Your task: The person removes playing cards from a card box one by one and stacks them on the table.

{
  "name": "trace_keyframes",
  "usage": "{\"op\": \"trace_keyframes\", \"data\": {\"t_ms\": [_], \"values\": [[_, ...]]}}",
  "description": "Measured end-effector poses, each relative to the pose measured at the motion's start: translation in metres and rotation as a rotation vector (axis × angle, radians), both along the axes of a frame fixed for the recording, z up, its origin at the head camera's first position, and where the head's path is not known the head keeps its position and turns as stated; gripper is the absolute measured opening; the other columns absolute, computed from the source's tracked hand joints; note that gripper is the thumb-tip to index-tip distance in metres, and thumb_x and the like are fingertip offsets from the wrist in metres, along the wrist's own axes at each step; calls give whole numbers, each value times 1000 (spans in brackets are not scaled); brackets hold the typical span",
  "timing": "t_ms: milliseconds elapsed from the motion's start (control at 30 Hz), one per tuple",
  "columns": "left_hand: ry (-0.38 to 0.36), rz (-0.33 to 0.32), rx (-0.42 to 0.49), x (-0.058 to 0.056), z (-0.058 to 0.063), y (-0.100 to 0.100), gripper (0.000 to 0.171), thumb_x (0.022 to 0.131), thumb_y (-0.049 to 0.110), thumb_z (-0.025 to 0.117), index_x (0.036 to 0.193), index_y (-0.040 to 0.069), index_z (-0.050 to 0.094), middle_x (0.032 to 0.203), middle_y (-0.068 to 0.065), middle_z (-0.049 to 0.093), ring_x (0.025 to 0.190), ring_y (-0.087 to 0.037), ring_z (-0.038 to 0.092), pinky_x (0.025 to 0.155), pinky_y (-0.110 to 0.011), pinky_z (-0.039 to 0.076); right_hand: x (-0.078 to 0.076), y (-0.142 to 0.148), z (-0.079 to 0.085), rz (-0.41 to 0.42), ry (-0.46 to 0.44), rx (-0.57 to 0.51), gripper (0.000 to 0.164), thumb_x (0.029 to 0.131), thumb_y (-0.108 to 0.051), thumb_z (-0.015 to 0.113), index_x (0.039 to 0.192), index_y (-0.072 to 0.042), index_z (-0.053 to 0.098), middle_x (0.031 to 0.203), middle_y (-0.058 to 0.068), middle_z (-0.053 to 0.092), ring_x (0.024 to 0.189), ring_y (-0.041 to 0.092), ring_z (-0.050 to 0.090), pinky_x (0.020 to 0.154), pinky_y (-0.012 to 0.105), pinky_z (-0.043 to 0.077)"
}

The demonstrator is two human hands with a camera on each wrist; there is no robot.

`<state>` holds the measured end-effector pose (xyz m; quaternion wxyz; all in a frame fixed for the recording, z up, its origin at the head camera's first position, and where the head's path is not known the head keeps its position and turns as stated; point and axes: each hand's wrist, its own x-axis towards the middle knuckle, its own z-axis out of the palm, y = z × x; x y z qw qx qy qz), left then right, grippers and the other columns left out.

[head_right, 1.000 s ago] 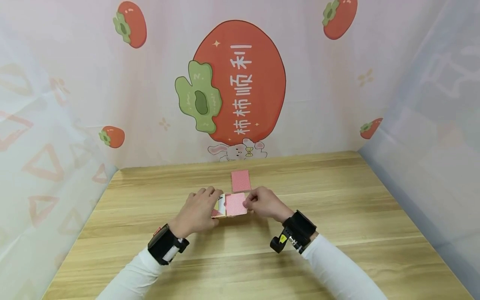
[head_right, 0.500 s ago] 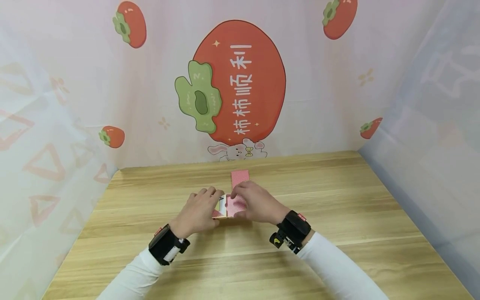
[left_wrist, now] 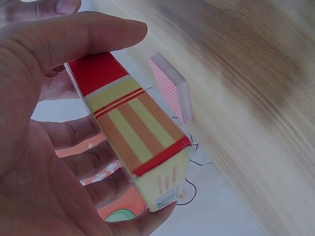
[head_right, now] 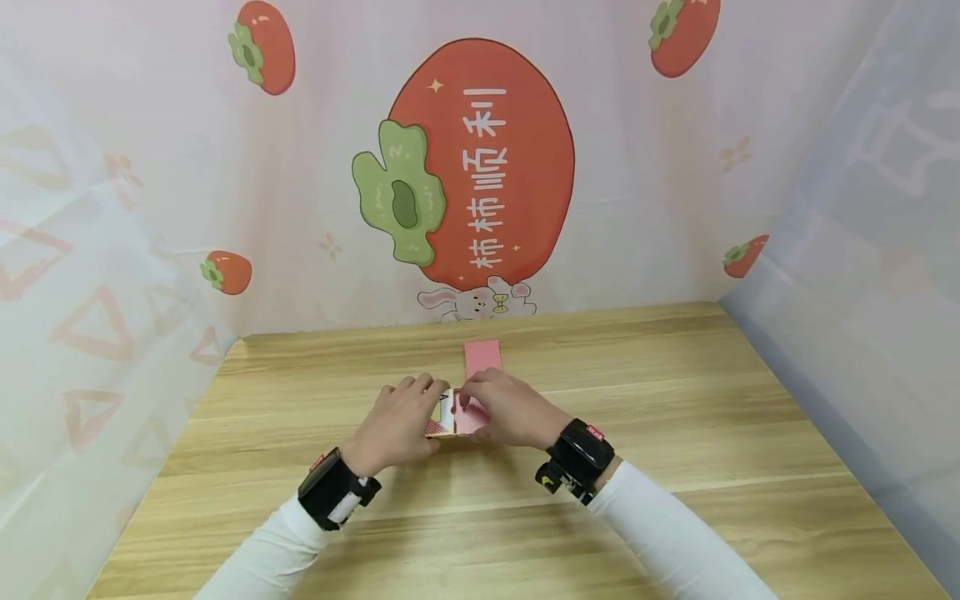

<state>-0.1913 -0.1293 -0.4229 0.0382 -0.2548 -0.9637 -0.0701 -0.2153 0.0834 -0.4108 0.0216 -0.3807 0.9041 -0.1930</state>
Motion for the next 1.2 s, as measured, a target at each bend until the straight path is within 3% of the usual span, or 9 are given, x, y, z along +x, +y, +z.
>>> {"op": "trace_keyframes", "data": {"t_ms": [300,1200], "values": [[-2,-2,6,1,0,0,65,70,24,88,126,7,59,113,-10,59,105,-33,58,83,-60,48,1,9,1,9,-17,14,42,72,-17,93,111,-13,75,121,5,65,117,24,59,96,42,51],[-8,4,0,0,-1,2,66,72,24,88,129,7,58,118,-11,60,109,-34,58,87,-60,47,1,19,4,28,-12,39,41,75,-16,91,112,-11,76,121,5,64,114,24,59,96,41,51]]}}
